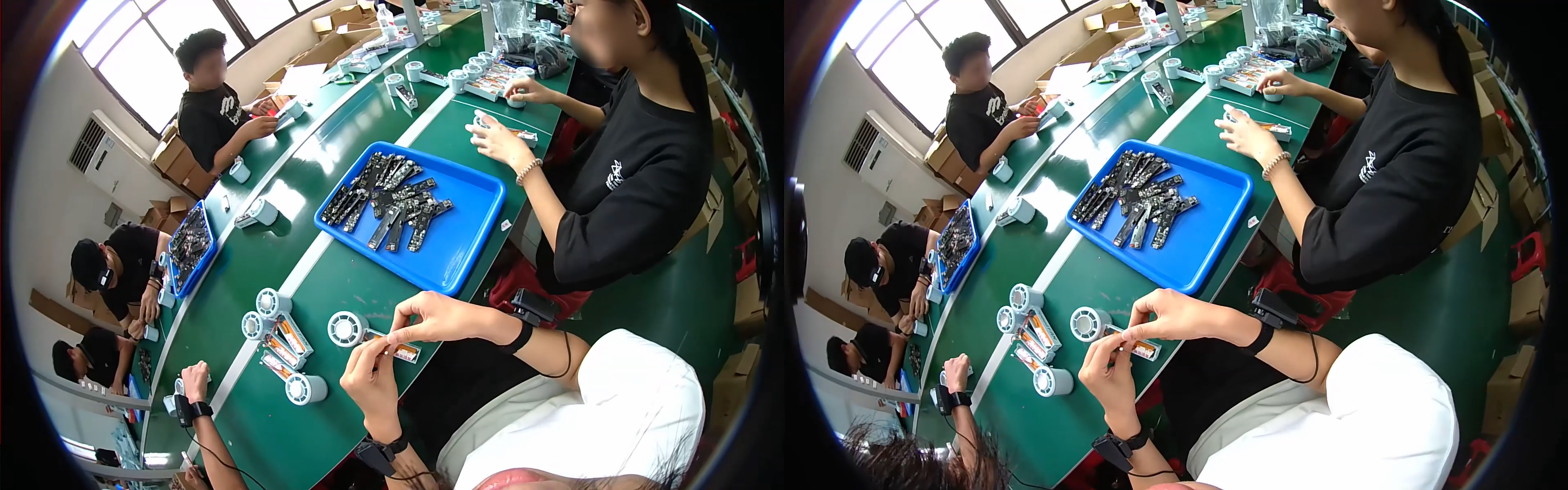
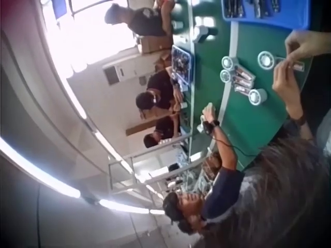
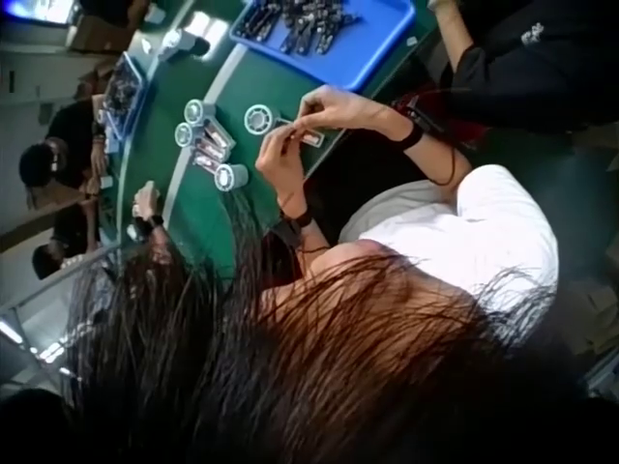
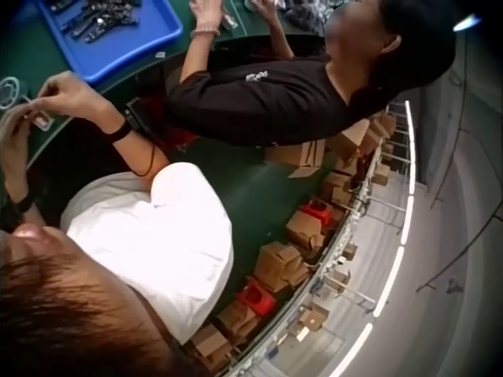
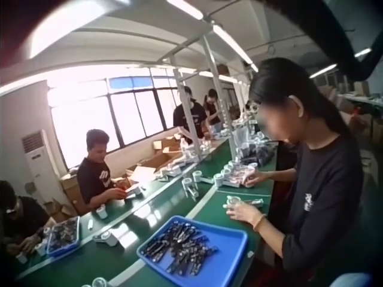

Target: The person picks up a circuit board and connects it to the wires of a battery and fan assembly by hand. After pressing the components together, the person sets the unit aside and repeats the process with another assembly.

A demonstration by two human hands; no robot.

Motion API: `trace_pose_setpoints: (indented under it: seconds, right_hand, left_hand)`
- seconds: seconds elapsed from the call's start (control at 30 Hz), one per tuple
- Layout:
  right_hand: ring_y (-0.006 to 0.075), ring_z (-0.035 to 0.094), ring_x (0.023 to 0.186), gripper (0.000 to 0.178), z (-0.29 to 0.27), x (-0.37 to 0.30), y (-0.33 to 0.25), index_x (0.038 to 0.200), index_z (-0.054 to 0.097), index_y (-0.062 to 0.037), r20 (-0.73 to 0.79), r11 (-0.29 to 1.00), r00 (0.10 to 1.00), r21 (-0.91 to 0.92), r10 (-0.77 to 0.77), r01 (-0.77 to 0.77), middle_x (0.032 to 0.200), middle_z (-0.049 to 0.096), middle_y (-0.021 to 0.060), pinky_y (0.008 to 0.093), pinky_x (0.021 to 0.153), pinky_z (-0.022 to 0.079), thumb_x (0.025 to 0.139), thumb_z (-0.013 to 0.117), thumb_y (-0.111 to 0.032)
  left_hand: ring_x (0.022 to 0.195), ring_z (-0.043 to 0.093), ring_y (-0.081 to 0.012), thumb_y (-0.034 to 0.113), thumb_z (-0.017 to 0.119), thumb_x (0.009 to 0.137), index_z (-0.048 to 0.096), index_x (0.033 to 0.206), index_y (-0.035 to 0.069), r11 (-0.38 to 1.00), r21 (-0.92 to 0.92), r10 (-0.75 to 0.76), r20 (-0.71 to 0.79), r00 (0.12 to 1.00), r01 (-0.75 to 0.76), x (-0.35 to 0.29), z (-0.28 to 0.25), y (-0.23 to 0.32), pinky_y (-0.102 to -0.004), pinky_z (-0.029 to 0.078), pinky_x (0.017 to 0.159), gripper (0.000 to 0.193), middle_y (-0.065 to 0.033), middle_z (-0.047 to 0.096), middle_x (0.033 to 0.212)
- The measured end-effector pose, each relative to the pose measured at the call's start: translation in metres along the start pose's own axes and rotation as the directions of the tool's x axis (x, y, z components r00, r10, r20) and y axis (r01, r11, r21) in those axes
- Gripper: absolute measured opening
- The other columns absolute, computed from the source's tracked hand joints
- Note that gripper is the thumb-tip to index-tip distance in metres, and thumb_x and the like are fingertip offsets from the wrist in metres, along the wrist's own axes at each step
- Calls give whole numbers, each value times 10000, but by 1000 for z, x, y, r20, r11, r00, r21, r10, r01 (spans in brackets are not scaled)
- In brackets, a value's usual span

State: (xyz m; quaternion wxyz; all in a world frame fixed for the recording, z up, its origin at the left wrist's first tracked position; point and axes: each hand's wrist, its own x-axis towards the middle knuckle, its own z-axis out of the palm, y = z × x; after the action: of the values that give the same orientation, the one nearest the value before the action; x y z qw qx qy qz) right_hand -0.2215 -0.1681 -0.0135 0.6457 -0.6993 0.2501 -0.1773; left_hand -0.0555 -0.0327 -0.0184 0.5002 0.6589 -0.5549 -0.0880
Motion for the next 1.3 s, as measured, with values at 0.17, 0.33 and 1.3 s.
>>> trace_pose_setpoints:
  seconds: [0.17, 0.33, 1.3]
  right_hand:
    - [49, 599, 774, 336, 14, -2, -2, 1090, 739, 10, -65, 995, 995, -63, -78, 74, 975, 757, 42, 264, 692, 517, 1054, 769, -322]
    - [41, 600, 791, 291, 8, -1, 2, 1177, 684, 3, -193, 996, 978, 33, -75, 83, 1012, 691, 26, 233, 707, 516, 1096, 702, -276]
    - [151, 734, 1030, 306, 21, 4, 7, 1311, 671, -3, -222, 966, 942, -9, -253, 257, 1147, 740, 92, 281, 851, 571, 1072, 736, -183]
  left_hand:
    - [799, 742, -176, -41, 851, 876, 806, 1070, 13, 1000, -9, -13, -52, 999, 12, -7, -9, 3, -293, 580, 685, 206, -106, 797, 1013]
    - [680, 641, -83, -54, 851, 885, 810, 1096, 13, 996, -93, -10, -115, 993, 0, 8, -4, -8, -231, 526, 590, 225, -80, 796, 1054]
    - [717, 583, -66, 100, 849, 959, 827, 1080, 57, 983, -88, -173, -164, 971, 160, 0, -7, 3, -208, 393, 524, 130, -30, 797, 1005]
